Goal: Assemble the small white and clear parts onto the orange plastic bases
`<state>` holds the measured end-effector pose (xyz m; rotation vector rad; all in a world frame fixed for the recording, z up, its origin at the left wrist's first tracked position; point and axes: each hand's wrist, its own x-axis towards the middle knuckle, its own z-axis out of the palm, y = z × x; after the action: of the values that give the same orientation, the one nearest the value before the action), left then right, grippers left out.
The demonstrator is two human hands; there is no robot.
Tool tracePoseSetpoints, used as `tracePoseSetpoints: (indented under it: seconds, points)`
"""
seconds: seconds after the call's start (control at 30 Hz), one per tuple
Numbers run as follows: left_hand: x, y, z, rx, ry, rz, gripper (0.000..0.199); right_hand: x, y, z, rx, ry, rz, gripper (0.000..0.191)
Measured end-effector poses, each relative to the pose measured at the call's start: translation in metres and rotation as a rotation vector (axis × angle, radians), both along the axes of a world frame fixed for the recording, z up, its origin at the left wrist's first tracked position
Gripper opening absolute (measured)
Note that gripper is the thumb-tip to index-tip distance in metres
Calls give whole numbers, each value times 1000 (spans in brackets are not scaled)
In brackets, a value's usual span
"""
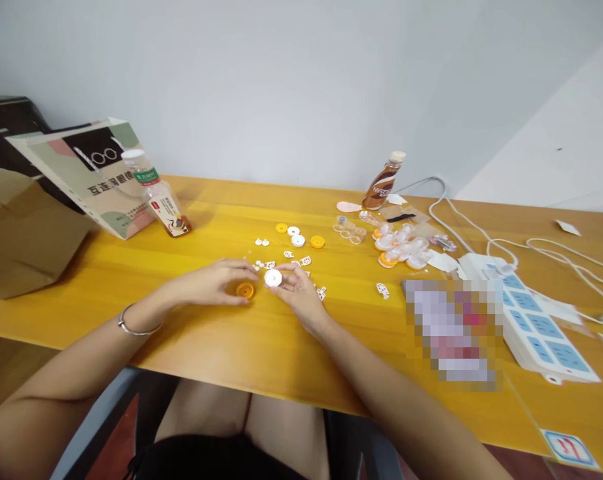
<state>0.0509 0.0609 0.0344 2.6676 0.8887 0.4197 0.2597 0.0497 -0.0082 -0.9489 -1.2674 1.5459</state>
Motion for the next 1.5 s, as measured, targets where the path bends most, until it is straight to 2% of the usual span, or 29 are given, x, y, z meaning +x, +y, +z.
tracePoseSetpoints:
  seconds: [0.13,0.27,0.4,0.57,0.67,0.97,1.3,1.4,1.5]
  points:
    - [12,-3,0,131,-142,76,26,0,0,-1,-2,-24,35,37]
    - [21,-2,-13,233,-167,66,23,-2,-2,-1,-6,-6,56,33]
    - [21,-2,-20,303,-114,83,22,-3,-4,0,-2,-35,37,29]
    - [21,-2,-19,474,73,-26,21,-3,-4,0,2,-42,4,25]
    - [21,1,-21,543,41,-37,23,-3,-5,0,-37,-2,1,22]
    - [10,8,-20,441,-56,-143,23,-1,-4,-1,-132,70,44,23]
    - [7,9,-17,478,6,-219,22,1,-5,-1,-133,116,67,23]
    - [5,9,-17,445,-25,-195,24,1,-3,-1,-137,115,67,25]
    - [1,7,-8,341,-110,-88,30,3,0,0,-159,135,34,25]
